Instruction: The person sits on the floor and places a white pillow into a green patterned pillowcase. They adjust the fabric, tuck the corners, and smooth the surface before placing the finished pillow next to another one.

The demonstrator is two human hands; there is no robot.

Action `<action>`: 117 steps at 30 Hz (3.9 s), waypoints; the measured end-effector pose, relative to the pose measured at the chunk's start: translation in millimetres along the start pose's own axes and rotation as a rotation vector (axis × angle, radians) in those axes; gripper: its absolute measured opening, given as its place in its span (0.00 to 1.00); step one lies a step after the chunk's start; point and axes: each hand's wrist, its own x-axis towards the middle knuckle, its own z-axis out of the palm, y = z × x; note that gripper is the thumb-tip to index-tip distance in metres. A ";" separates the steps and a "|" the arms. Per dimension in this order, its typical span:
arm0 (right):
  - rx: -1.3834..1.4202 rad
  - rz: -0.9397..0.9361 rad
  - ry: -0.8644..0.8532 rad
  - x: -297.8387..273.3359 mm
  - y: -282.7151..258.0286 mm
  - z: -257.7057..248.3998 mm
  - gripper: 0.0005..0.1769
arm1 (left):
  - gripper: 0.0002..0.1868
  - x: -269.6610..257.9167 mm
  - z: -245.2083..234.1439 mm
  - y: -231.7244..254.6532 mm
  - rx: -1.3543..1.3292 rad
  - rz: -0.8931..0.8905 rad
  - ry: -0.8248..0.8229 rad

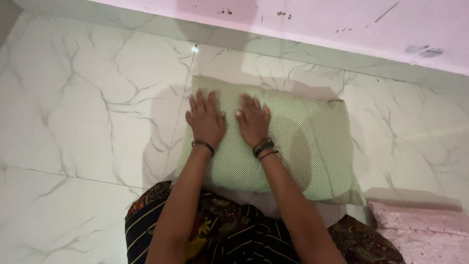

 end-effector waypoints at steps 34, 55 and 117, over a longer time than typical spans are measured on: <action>-0.427 0.615 -0.097 -24.1 134.9 -112.6 0.42 | 0.36 27.0 60.3 -55.1 0.266 -0.054 -0.288; -0.458 -0.062 -0.245 -124.0 61.5 -60.0 0.57 | 0.75 -63.1 -1.6 37.8 0.518 0.334 -0.787; -0.350 1.026 -0.283 -195.9 172.9 -124.6 0.37 | 0.23 -43.7 13.4 -130.5 0.604 -0.345 -0.402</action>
